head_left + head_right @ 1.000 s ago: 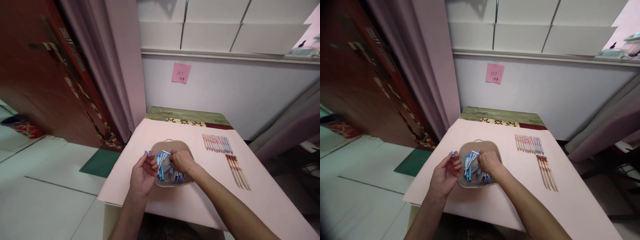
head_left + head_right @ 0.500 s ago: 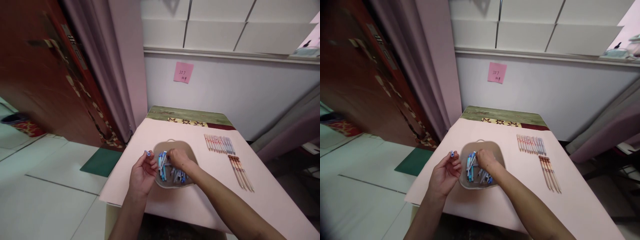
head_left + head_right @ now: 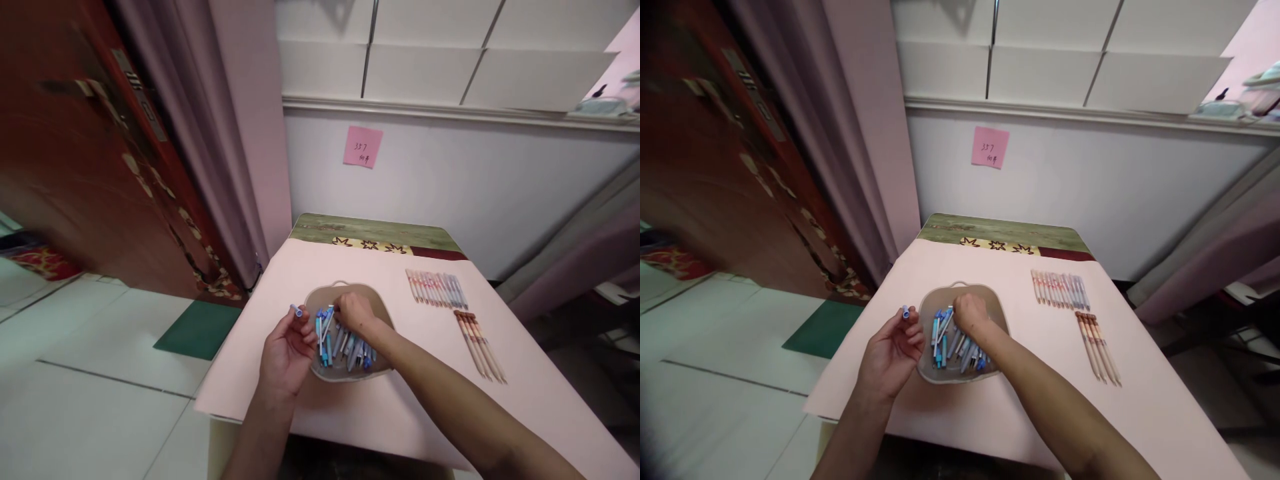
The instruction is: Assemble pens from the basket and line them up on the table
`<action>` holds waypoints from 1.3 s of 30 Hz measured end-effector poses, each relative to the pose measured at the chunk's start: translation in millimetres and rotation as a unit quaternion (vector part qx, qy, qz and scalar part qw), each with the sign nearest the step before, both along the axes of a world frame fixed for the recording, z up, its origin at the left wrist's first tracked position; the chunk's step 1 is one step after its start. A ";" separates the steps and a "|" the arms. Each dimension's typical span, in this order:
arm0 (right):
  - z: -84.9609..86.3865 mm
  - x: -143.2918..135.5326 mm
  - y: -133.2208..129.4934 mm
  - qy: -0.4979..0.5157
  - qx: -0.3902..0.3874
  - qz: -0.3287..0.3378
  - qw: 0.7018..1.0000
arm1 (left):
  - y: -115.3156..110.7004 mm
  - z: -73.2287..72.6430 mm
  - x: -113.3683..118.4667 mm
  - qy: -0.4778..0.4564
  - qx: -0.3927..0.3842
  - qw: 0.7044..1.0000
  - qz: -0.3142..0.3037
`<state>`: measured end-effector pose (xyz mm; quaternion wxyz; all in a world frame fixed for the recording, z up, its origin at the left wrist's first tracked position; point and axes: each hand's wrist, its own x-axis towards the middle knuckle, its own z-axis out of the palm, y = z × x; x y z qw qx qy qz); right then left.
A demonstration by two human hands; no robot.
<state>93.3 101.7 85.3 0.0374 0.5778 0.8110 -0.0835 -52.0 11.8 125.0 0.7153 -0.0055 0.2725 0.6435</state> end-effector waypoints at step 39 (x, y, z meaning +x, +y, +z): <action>46.8 62.8 -100.6 0.703 -0.021 -0.166 0.691 | -5.2 6.4 48.2 0.022 -0.026 0.999 -0.019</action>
